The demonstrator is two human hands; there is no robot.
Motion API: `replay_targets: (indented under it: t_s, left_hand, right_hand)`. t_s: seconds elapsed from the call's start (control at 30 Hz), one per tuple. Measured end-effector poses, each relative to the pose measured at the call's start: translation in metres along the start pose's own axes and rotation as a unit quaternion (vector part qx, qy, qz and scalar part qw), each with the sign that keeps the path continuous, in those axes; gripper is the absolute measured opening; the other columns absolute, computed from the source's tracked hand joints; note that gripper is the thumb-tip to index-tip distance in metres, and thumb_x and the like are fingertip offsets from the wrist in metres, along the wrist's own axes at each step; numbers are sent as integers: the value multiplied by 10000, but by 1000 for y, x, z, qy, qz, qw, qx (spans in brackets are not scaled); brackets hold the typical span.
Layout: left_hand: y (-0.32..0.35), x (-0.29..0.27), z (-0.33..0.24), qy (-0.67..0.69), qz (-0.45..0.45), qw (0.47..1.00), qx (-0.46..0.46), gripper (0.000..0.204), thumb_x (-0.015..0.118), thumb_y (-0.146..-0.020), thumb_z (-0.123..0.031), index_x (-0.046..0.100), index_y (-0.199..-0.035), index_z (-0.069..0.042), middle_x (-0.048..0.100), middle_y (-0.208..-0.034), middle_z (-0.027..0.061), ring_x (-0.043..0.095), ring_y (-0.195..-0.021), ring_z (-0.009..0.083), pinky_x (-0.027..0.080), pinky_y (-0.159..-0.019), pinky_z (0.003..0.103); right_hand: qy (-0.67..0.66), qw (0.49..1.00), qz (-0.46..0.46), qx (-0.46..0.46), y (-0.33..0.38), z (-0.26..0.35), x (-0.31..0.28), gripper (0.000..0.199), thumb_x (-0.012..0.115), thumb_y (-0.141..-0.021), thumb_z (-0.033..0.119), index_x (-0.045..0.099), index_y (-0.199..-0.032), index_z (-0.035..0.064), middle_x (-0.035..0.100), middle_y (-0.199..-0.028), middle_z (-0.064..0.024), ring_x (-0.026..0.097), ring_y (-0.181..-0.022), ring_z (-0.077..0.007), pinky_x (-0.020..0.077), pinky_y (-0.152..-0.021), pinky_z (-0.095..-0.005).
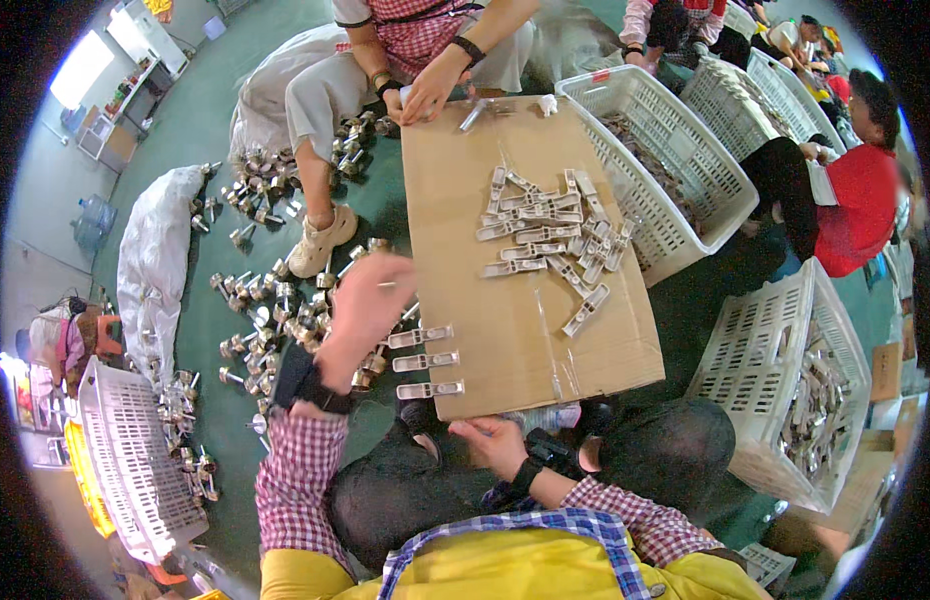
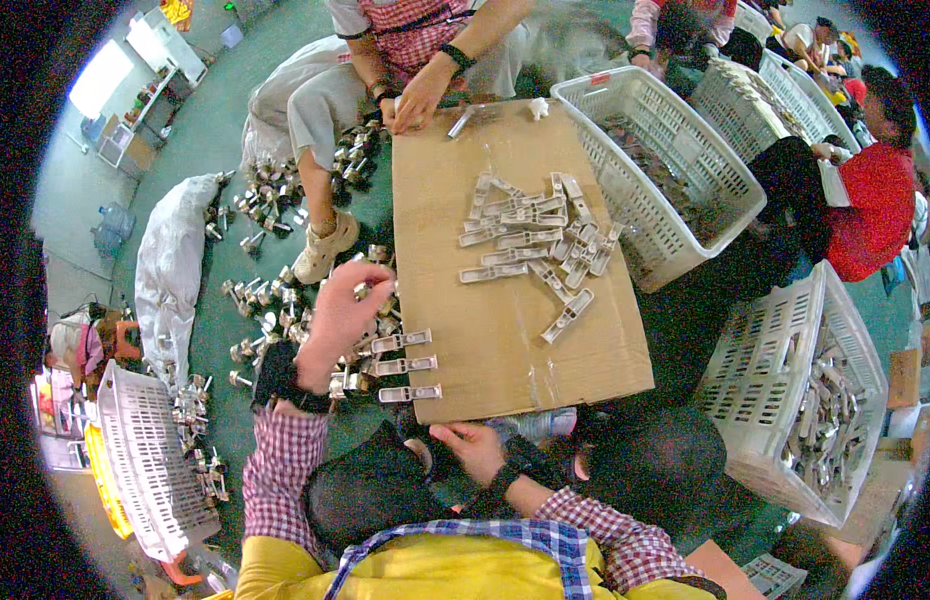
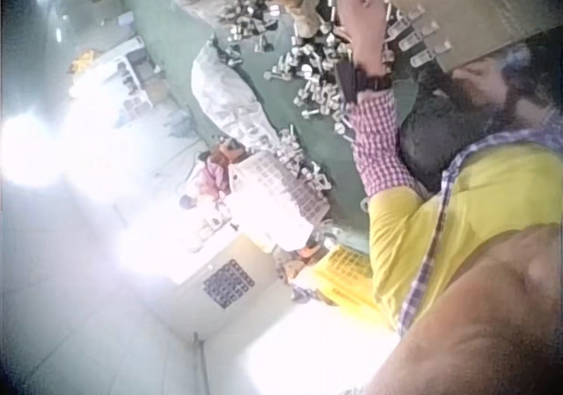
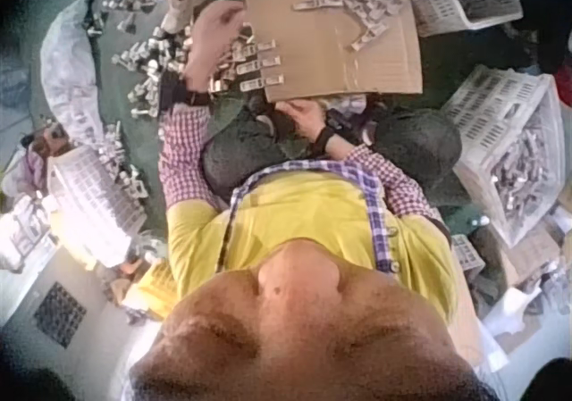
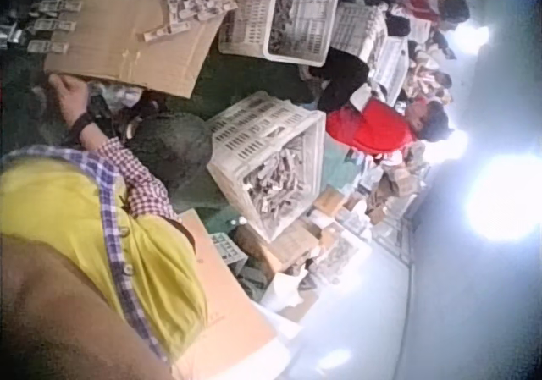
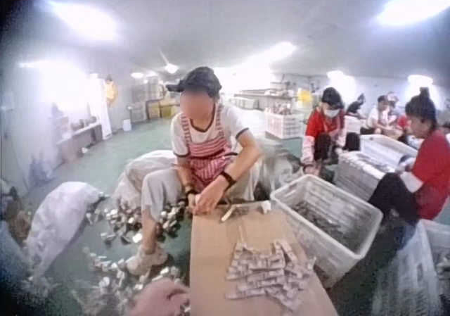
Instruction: Assembling metal clips into a clear plastic component housing.
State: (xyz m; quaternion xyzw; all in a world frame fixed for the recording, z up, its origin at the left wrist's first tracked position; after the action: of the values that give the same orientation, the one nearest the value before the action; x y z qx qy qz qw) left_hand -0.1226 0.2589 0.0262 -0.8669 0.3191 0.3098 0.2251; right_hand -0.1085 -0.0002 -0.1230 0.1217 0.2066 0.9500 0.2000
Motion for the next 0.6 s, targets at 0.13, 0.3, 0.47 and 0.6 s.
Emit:
replay_targets:
  t_s: [0.13,0.3,0.47,0.6]
  left_hand:
    - [-36,67,-39,-131,98,973,162,181,628,-799,-200,662,-916,-66,623,-880,98,584,-875,293,451,-795,387]
    - [-28,111,-27,-229,105,948,194,257,620,-791,-216,634,-1017,-93,629,-967,82,560,-972,281,413,-862,411]
    - [-22,89,-44,-130,166,975,70,244,653,-792,-155,629,-1015,-61,649,-943,79,600,-862,233,456,-786,352]
    - [-13,40,0,253,63,964,-46,181,586,-866,-112,617,-996,10,655,-851,31,578,-650,149,454,-592,274]
  right_hand:
    - [1,999,-9,-31,-5,-12,-3,310,664,-851,358,709,-989,84,710,-931,-55,642,-840,-95,486,-760,-238]
    - [17,998,-16,-52,-8,-18,7,301,661,-849,374,716,-978,107,709,-905,-58,649,-818,-113,487,-747,-243]
    - [42,999,3,5,-6,-17,1,315,659,-846,387,712,-982,108,705,-900,-79,651,-804,-130,491,-741,-262]
    - [70,997,-8,23,2,16,-1,386,626,-852,436,701,-1000,87,698,-933,-106,661,-851,-168,490,-764,-279]
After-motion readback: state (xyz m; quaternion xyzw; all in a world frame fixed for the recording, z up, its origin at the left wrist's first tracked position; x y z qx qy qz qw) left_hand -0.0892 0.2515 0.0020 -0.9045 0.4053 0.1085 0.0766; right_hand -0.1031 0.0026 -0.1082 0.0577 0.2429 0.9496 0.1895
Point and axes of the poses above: each hand's wrist, its own y-axis away from the middle knuckle, its own x-axis out of the palm, z = x × y, the point moved 4 cm from there along -y, towards the middle knuckle
